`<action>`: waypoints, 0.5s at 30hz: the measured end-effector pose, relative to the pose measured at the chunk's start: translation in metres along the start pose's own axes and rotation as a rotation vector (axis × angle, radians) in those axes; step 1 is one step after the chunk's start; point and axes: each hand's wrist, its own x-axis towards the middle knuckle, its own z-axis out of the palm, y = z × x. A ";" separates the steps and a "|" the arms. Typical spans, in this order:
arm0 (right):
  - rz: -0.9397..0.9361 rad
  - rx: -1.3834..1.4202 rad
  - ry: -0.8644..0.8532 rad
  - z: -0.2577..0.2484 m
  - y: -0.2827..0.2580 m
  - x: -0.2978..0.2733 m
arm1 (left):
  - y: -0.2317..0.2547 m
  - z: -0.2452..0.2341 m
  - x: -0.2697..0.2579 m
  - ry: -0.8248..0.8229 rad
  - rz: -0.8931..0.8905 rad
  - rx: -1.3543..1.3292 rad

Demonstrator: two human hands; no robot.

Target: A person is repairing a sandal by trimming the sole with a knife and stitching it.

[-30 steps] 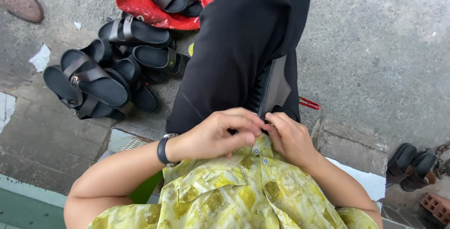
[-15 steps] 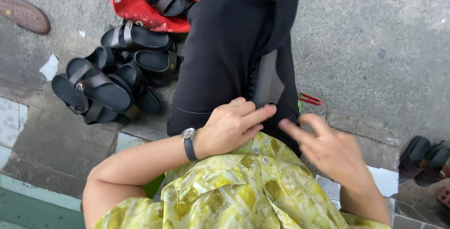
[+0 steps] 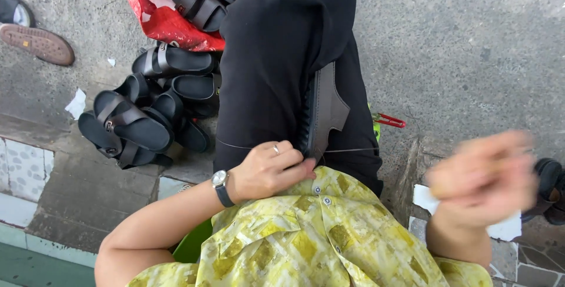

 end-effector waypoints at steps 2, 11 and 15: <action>-0.779 -1.444 0.180 0.016 -0.012 -0.006 | -0.001 -0.005 0.001 -0.146 -0.157 0.123; -0.136 -2.570 0.172 -0.035 0.057 0.049 | -0.008 -0.011 0.008 -0.205 -0.683 -0.610; -0.226 -2.338 0.248 -0.046 0.053 0.048 | -0.028 -0.020 0.063 -0.136 -0.723 -0.937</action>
